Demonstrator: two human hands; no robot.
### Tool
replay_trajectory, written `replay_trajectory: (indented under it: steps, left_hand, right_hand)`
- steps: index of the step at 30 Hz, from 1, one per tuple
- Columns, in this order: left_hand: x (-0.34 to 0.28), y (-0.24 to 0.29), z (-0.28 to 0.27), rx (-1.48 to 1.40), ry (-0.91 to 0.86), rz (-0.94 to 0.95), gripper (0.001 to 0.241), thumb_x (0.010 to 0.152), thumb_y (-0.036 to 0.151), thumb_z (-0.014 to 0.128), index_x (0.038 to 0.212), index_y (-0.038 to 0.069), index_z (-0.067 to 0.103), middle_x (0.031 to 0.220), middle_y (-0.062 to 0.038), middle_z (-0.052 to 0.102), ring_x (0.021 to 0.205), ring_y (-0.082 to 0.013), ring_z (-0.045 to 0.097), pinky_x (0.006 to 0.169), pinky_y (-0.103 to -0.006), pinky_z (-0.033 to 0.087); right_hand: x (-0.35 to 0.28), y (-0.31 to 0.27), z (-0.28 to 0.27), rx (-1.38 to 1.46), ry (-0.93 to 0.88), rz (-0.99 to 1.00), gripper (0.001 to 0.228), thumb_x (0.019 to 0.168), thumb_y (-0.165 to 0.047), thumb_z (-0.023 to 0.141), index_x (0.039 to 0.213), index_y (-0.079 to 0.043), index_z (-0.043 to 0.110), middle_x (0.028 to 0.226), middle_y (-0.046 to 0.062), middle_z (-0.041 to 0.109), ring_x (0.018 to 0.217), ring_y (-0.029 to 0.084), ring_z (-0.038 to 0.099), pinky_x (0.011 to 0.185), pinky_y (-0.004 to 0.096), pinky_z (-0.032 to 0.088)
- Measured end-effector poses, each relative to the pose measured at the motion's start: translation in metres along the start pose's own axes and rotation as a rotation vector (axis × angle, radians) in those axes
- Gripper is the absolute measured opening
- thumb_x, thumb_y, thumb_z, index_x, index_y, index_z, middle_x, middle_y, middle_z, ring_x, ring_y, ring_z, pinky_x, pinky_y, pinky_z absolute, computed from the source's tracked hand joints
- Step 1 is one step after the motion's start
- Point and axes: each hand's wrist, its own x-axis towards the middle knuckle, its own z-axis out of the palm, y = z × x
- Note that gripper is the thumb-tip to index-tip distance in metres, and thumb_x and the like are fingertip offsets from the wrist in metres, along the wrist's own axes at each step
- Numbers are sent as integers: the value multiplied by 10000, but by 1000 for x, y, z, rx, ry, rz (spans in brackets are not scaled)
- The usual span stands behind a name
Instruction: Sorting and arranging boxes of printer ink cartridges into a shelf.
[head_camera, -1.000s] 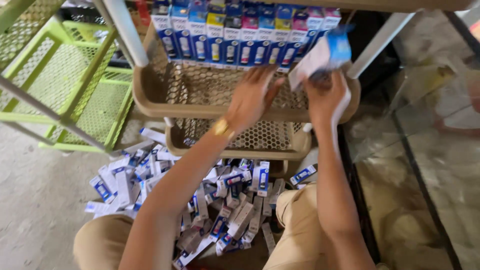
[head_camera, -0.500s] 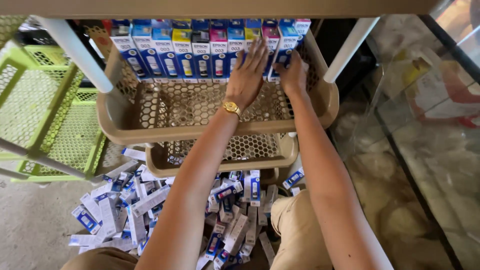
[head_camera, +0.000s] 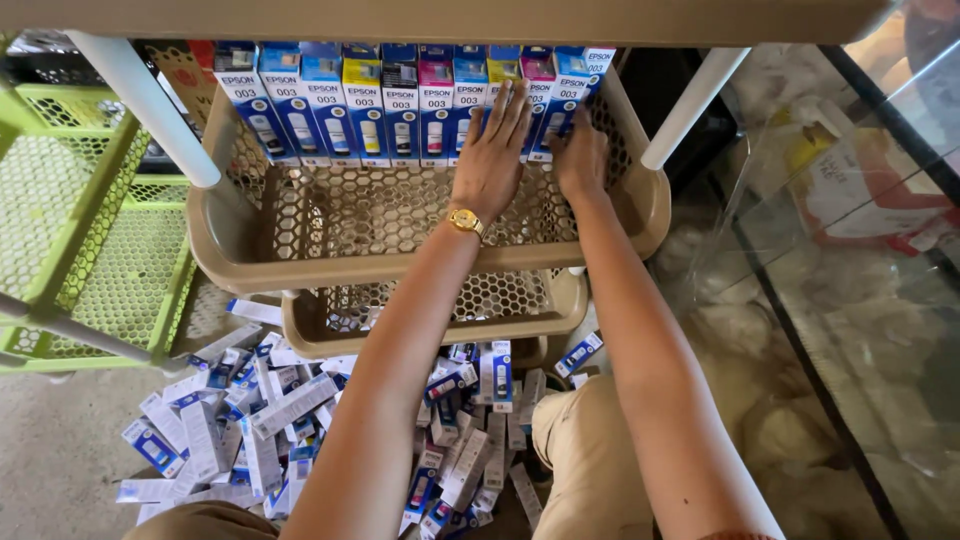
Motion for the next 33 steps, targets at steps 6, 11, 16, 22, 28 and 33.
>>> replay_trajectory:
  steps: [6, 11, 16, 22, 28, 33]
  left_hand:
    - [2, -2, 14, 81, -30, -10, 719, 906, 6, 529, 1600, 40, 347, 1732, -92, 118, 1598, -272, 65, 1281, -526, 197]
    - [3, -2, 11, 93, -29, -2, 722, 882, -25, 519, 1586, 50, 376, 1716, -80, 108, 1583, -272, 60, 1269, -531, 195]
    - [2, -2, 14, 53, 6, -4, 669, 907, -14, 536, 1563, 30, 412, 1724, -91, 132, 1595, -285, 75, 1274, -545, 213]
    - [-1, 1, 3, -67, 73, 25, 619, 892, 31, 609, 1499, 11, 490, 1701, -122, 202, 1583, -314, 136, 1261, -547, 250]
    - [-27, 20, -59, -268, 218, 25, 537, 910, 43, 689, 1439, 48, 593, 1673, -108, 337, 1579, -305, 262, 1273, -504, 312]
    - [-100, 20, -146, -292, 203, 15, 456, 971, 47, 707, 1417, 64, 613, 1647, -95, 416, 1565, -305, 324, 1267, -502, 354]
  right_hand:
    - [-5, -33, -31, 207, 202, -202, 950, 889, 48, 769, 1620, -174, 204, 1570, 285, 425, 1324, 432, 561, 903, 414, 628]
    - [-5, -33, -30, 92, 70, -266, 982, 866, 90, 725, 1641, -290, 257, 1560, 194, 474, 1381, 452, 514, 1070, 502, 523]
    - [-6, -34, -36, 50, -13, -196, 906, 915, 55, 704, 1621, -314, 271, 1564, 171, 488, 1336, 430, 563, 976, 492, 554]
    - [-9, -24, -29, 54, 46, -310, 941, 923, 62, 699, 1647, -313, 230, 1547, 180, 514, 1294, 453, 579, 922, 501, 554]
    - [-1, 1, -15, 103, 50, -330, 909, 935, 18, 737, 1652, -252, 247, 1412, 213, 623, 1067, 434, 628, 864, 508, 540]
    - [-31, 12, -7, 233, 76, -337, 620, 957, 8, 706, 1457, -166, 384, 1252, 194, 654, 946, 400, 615, 816, 491, 519]
